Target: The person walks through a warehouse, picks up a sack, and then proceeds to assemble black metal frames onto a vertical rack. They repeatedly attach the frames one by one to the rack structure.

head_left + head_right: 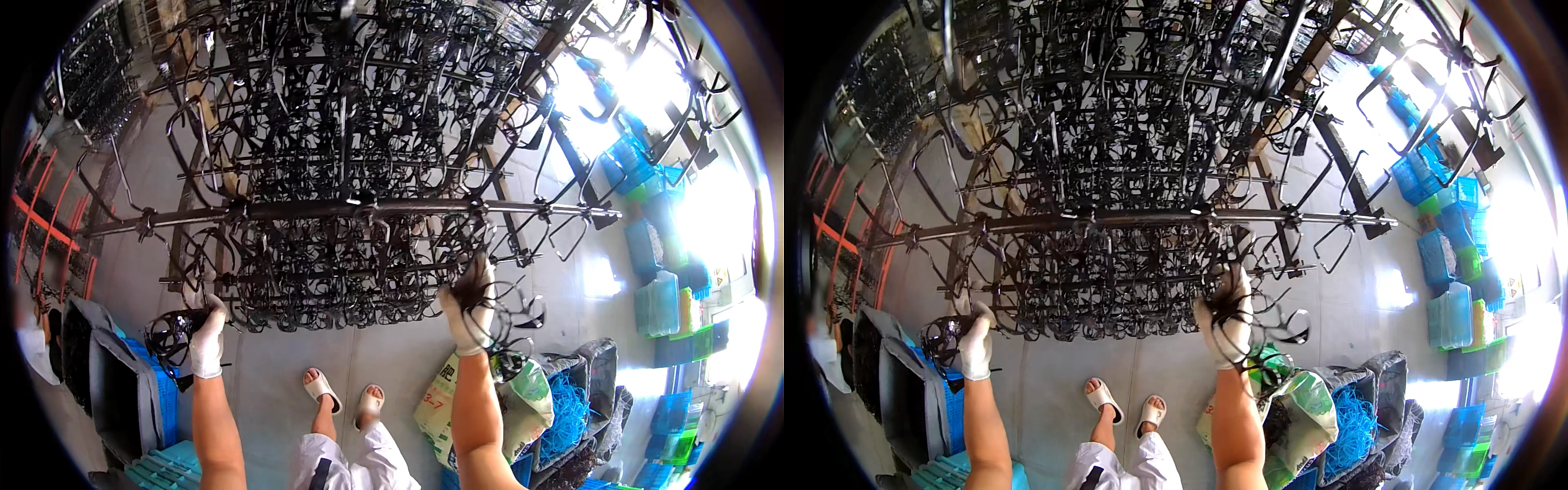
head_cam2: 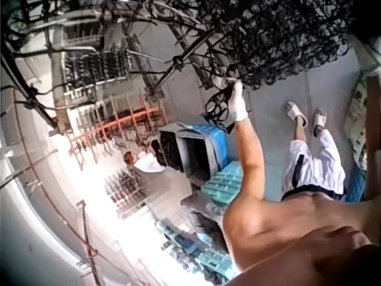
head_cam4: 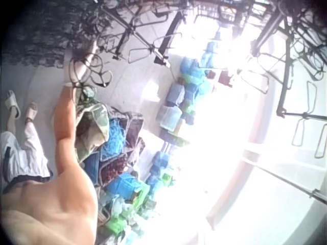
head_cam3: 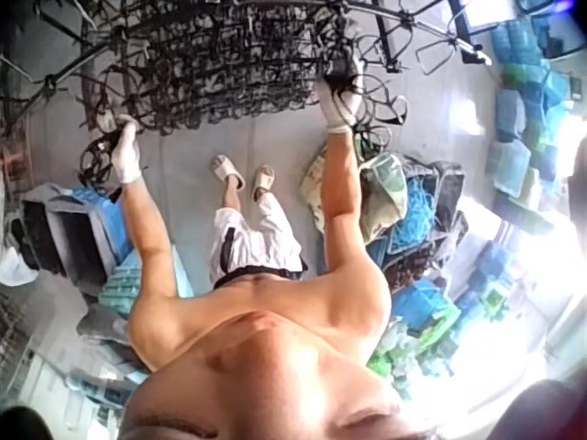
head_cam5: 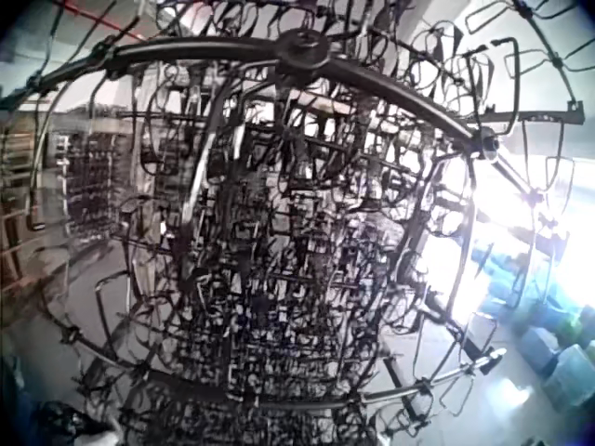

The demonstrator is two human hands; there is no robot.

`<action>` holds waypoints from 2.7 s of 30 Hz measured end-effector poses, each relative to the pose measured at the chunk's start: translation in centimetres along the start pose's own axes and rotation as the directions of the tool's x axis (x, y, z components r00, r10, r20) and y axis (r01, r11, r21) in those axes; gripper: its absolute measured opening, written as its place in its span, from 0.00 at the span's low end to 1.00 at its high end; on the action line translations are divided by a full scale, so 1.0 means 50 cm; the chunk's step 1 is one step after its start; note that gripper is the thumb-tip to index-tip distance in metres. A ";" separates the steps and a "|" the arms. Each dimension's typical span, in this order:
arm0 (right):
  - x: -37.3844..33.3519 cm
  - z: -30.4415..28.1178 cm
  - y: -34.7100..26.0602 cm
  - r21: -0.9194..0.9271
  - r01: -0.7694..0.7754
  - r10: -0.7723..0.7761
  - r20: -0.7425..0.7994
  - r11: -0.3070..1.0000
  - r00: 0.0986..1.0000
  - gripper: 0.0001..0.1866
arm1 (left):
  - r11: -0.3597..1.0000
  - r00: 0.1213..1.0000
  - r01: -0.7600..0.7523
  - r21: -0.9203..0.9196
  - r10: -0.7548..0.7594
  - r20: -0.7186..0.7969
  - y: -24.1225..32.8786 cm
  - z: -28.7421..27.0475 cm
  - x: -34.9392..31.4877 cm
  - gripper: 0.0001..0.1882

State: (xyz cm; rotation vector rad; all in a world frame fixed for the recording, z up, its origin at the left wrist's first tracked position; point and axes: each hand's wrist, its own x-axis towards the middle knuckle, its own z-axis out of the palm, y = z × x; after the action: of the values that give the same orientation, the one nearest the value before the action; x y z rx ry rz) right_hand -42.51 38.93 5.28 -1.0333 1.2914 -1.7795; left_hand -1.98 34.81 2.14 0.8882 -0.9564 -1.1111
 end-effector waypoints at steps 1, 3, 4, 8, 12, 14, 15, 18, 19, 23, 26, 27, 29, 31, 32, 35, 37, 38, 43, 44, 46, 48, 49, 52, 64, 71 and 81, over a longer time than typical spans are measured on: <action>0.010 -0.002 -0.002 0.070 -0.021 0.025 -0.050 0.997 0.998 0.37 | 1.000 0.999 -0.007 0.010 0.008 -0.031 -0.009 -0.002 0.002 0.37; 0.027 -0.002 0.007 -0.010 -0.020 0.018 -0.160 1.000 0.987 0.31 | 0.987 0.991 0.058 -0.152 -0.074 -0.107 -0.043 -0.046 0.005 0.38; 0.013 0.002 -0.013 -0.284 0.060 -0.088 -0.085 0.957 0.993 0.29 | 0.969 0.982 0.081 -0.233 -0.118 -0.150 -0.059 -0.070 -0.001 0.38; -0.079 0.036 -0.040 -0.155 0.033 -0.055 -0.141 0.987 0.988 0.32 | 0.996 0.985 0.041 -0.079 -0.053 -0.162 -0.053 -0.082 -0.011 0.38; -0.119 0.128 0.014 -0.070 0.011 -0.006 0.077 0.997 0.997 0.39 | 0.932 0.923 0.043 -0.359 -0.174 -0.343 -0.079 -0.109 -0.038 0.29; -0.095 0.155 0.029 -0.112 0.128 -0.112 0.140 0.985 0.984 0.42 | 0.706 0.886 0.067 -0.705 -0.367 -0.284 -0.086 -0.089 -0.075 0.28; -0.078 0.162 0.036 0.032 0.099 -0.101 0.107 0.995 0.989 0.42 | 0.489 0.851 0.057 -0.870 -0.480 -0.214 -0.085 -0.073 -0.089 0.30; -0.043 0.174 0.022 -0.150 0.147 -0.119 0.183 0.978 0.976 0.41 | 0.996 0.998 -0.031 0.086 0.035 -0.043 -0.075 0.071 -0.095 0.34; -0.035 0.159 0.030 -0.184 0.151 -0.111 0.209 0.971 0.972 0.40 | 0.901 0.984 -0.177 0.395 0.174 0.043 -0.089 0.089 -0.071 0.36; -0.046 0.157 0.026 -0.218 -0.008 0.016 0.034 0.976 0.999 0.39 | 0.946 0.997 -0.068 0.318 0.057 0.043 -0.063 0.155 -0.028 0.31; -0.074 0.149 -0.014 -0.238 0.129 -0.102 0.122 0.963 0.987 0.35 | 0.938 0.997 0.075 0.338 -0.069 -0.030 -0.043 0.150 -0.033 0.21; -0.102 0.153 -0.002 0.037 0.065 -0.070 0.138 0.997 0.988 0.32 | 0.895 0.998 -0.058 0.442 0.043 0.045 -0.039 0.153 -0.031 0.20; -0.159 0.165 0.023 0.575 -0.097 -0.001 0.169 0.812 0.986 0.26 | 0.902 0.999 -0.037 0.429 0.018 0.049 -0.024 0.168 -0.030 0.17; -0.197 0.221 0.036 0.326 -0.287 0.196 0.286 0.900 0.938 0.23 | 0.956 0.998 0.068 0.285 -0.064 -0.023 -0.088 0.119 -0.031 0.16; -0.201 0.250 0.058 0.204 -0.248 0.182 0.294 0.947 0.938 0.23 | 0.947 0.998 0.056 0.315 -0.053 -0.017 -0.088 0.114 -0.034 0.17; -0.154 0.302 0.127 -0.040 -0.073 0.079 0.170 0.997 0.982 0.25 | 0.792 0.997 -0.064 0.608 0.023 0.076 0.001 0.163 -0.027 0.20; -0.155 0.332 0.072 0.288 -0.253 0.229 0.116 0.924 0.967 0.32 | 0.693 0.992 -0.062 0.718 -0.034 0.119 0.020 0.149 -0.031 0.27; -0.153 0.342 0.041 0.447 -0.301 0.299 0.078 0.842 0.951 0.36 | 0.736 0.988 -0.052 0.675 -0.062 0.143 0.021 0.148 -0.038 0.28; -0.200 0.265 0.001 -0.053 -0.056 0.064 0.163 0.997 0.985 0.32 | 0.865 0.995 -0.060 0.498 0.015 0.094 0.049 0.166 -0.136 0.20; -0.236 0.217 -0.020 -0.029 -0.095 0.099 0.219 0.995 0.971 0.32 | 0.941 0.993 0.004 0.338 -0.043 0.107 0.062 0.182 -0.180 0.20; -0.334 0.128 -0.037 0.027 -0.321 0.279 0.429 0.947 0.859 0.32 | 0.979 0.972 0.202 0.017 -0.203 0.115 0.097 0.185 -0.300 0.20; -0.421 0.026 -0.049 0.028 -0.495 0.411 0.517 0.868 0.751 0.33 | 0.896 0.898 0.408 -0.172 -0.361 0.251 0.069 0.220 -0.398 0.19; -0.453 -0.019 -0.048 0.035 -0.569 0.465 0.536 0.822 0.705 0.33 | 0.864 0.864 0.469 -0.185 -0.405 0.297 0.041 0.232 -0.450 0.20; -0.564 -0.159 -0.017 0.050 -0.731 0.623 0.486 0.681 0.613 0.33 | 0.903 0.838 0.424 -0.067 -0.364 0.407 -0.078 0.303 -0.561 0.28; -0.760 -0.830 0.125 0.410 -0.556 0.666 -0.627 0.723 0.404 0.19 | 0.571 0.501 0.524 0.632 -0.807 0.314 -0.402 0.435 -0.634 0.21; -0.691 -0.974 0.263 -0.479 -0.857 0.416 -0.752 0.189 0.512 0.24 | 0.979 0.877 0.202 0.021 -0.171 -0.449 -0.143 0.030 -0.075 0.45; -0.015 -0.342 0.083 -0.629 -0.308 0.304 -0.118 0.714 0.945 0.45 | 0.933 0.930 0.352 -0.071 -0.357 -0.092 -0.002 -0.070 0.006 0.43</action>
State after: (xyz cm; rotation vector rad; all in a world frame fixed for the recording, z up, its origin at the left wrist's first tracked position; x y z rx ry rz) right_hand -57.15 45.47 -2.03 -1.0708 2.0228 -1.0881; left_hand 1.30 34.84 0.92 1.0925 -0.6915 -1.3759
